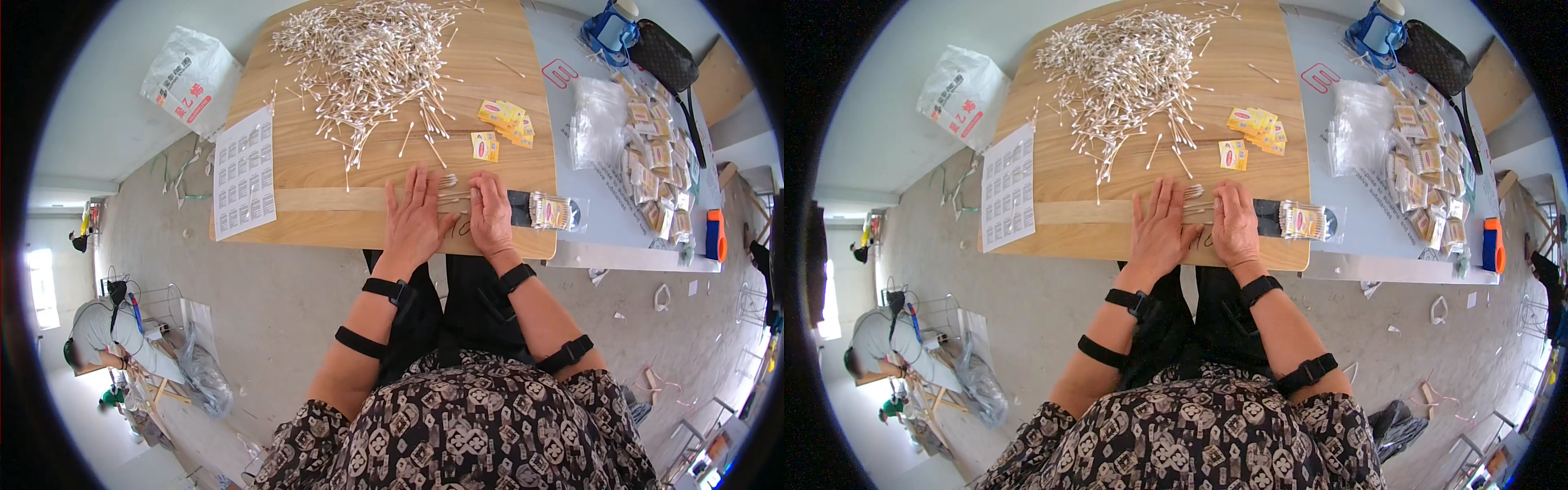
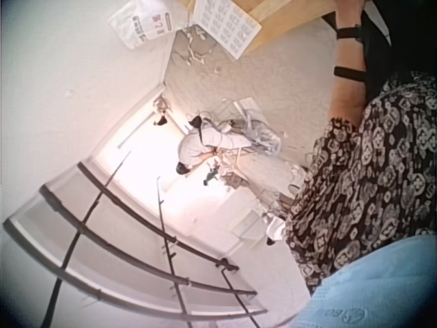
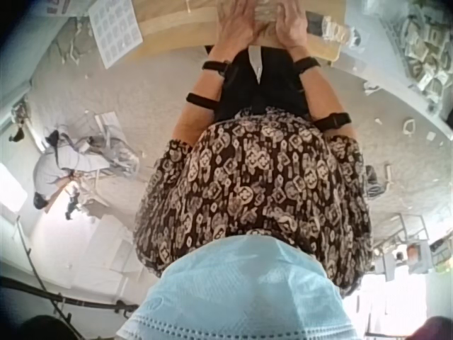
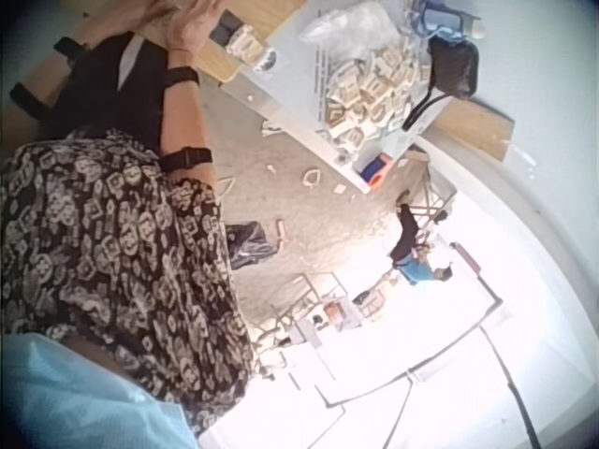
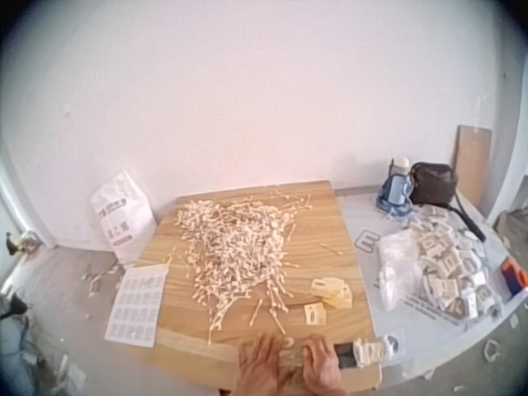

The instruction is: Arranging cotton swabs and placing them into small clear plastic bags.

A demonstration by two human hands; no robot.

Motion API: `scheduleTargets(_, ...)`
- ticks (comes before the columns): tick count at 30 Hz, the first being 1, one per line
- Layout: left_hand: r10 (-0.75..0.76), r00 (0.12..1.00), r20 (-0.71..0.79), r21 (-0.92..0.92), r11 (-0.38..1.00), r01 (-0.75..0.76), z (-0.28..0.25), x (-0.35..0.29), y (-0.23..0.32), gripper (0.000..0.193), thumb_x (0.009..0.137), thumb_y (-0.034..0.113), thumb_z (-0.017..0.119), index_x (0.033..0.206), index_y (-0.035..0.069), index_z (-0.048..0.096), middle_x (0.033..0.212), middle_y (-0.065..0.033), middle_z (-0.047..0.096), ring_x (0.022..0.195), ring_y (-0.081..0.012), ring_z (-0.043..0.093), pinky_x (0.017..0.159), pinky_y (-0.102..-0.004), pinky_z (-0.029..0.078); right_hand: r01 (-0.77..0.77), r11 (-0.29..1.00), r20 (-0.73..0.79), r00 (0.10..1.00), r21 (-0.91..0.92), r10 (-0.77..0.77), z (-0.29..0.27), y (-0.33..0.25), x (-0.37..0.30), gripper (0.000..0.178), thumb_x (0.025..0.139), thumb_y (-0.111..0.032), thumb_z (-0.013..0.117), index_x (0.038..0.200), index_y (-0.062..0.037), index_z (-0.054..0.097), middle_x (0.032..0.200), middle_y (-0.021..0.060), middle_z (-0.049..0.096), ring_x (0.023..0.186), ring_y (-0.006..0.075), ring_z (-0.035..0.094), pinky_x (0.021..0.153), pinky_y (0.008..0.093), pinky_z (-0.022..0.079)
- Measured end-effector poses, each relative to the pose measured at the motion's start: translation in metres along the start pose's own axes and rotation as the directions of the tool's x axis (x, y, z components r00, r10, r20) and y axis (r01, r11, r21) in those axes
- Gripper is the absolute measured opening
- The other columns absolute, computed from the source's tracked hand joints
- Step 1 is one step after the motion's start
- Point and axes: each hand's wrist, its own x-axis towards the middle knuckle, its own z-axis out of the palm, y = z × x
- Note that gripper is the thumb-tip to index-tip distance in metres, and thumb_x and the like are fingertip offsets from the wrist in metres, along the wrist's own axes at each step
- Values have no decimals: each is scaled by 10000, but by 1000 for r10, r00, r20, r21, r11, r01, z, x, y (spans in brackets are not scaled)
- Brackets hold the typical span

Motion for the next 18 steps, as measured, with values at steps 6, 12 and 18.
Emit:
scheduleTargets(6, -129, 957, -259, -337, 941, 35, 17, -11, -6, 771, 957, 344, 570, 1519, -41, 208, 1561, -279, 230, 1466, -411, 201, 1202, -498, 131, -57, 998, 20, 998, 31, 56, 0, -2, 0, 151, 936, -11, 523, 1083, 7, 555, 1161, 214, 580, 1082, 424, 560, 900, 440, 493)
scheduleTargets(12, -423, 855, -298, -833, 553, -17, 26, 4, -20, 632, 1040, 248, 473, 1525, -39, 185, 1568, -233, 249, 1468, -326, 236, 1193, -416, 215, -126, 979, -14, 991, 159, 130, 2, -6, 3, 233, 951, -13, 508, 1178, 20, 550, 1264, 231, 561, 1159, 421, 551, 957, 413, 473)
scheduleTargets(18, -436, 843, -314, -862, 502, -61, 25, 19, -4, 569, 1058, 295, 403, 1497, -42, 270, 1563, -226, 265, 1453, -330, 271, 1174, -400, 264, -148, 978, -136, 976, 145, 168, 13, -1, 13, 285, 961, -21, 508, 1238, 31, 549, 1351, 205, 548, 1230, 366, 547, 1037, 376, 425)
